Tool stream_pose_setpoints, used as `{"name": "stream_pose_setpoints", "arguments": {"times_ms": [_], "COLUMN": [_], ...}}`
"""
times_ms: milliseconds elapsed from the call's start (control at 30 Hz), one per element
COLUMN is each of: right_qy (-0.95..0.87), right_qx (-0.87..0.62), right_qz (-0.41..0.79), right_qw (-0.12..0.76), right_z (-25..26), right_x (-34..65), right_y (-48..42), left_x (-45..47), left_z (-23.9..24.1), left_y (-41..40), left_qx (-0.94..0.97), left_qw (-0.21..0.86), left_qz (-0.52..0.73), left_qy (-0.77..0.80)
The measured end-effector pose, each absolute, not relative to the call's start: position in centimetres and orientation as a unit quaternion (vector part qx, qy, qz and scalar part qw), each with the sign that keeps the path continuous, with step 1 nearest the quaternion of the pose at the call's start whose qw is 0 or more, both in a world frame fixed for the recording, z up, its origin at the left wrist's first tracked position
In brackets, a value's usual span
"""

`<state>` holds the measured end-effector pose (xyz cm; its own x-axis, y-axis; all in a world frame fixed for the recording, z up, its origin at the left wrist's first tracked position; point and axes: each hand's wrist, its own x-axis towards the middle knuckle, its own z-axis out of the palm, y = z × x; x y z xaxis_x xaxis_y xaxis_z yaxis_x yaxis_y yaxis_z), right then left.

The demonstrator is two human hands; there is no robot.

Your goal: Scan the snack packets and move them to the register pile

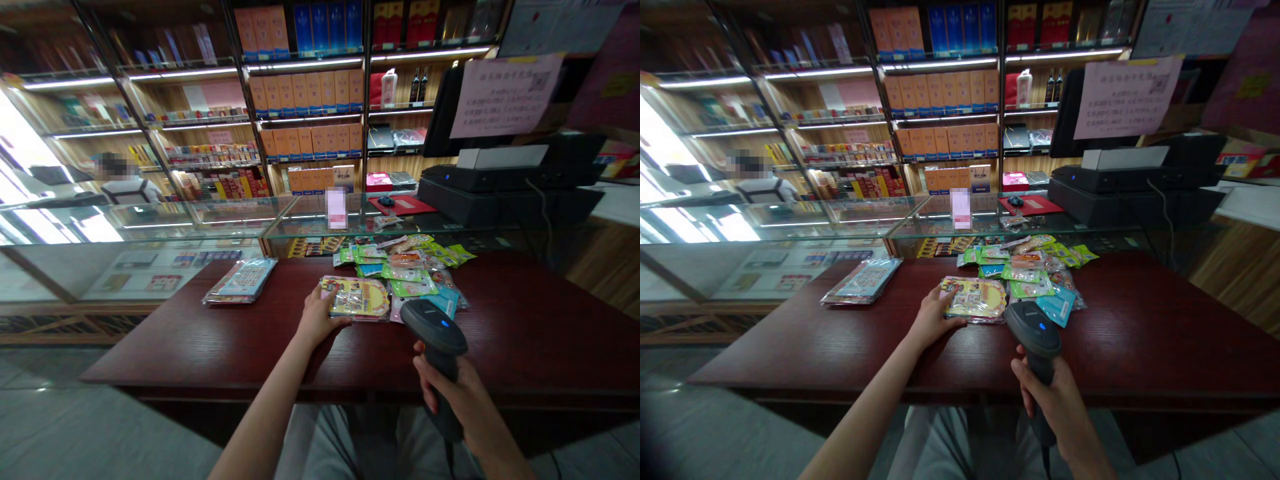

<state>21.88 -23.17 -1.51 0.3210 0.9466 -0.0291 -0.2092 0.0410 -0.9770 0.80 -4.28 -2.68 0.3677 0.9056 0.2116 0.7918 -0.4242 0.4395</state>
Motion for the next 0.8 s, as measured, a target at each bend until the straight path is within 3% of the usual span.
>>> {"name": "stream_pose_setpoints", "arguments": {"times_ms": [367, 533, 700, 800], "right_qy": [-0.386, -0.395, -0.394, -0.399], "right_qx": [-0.524, -0.525, -0.533, -0.539], "right_qz": [0.451, 0.457, 0.456, 0.453], "right_qw": [0.611, 0.599, 0.594, 0.587], "right_z": [-1.7, -1.4, -1.4, -1.7], "right_x": [21.4, 21.3, 21.3, 21.2], "right_y": [-23.1, -23.3, -23.4, -23.3], "left_x": [3.4, 1.6, -2.9, -6.2], "left_z": [-2.5, -2.5, -1.8, -1.4], "left_y": [-4.5, -3.6, -0.7, 1.1], "left_qx": [0.775, 0.776, 0.686, 0.625], "left_qw": [0.150, 0.141, 0.064, -0.022], "left_qz": [0.210, 0.269, 0.348, 0.281], "left_qy": [0.576, 0.552, 0.636, 0.727]}}
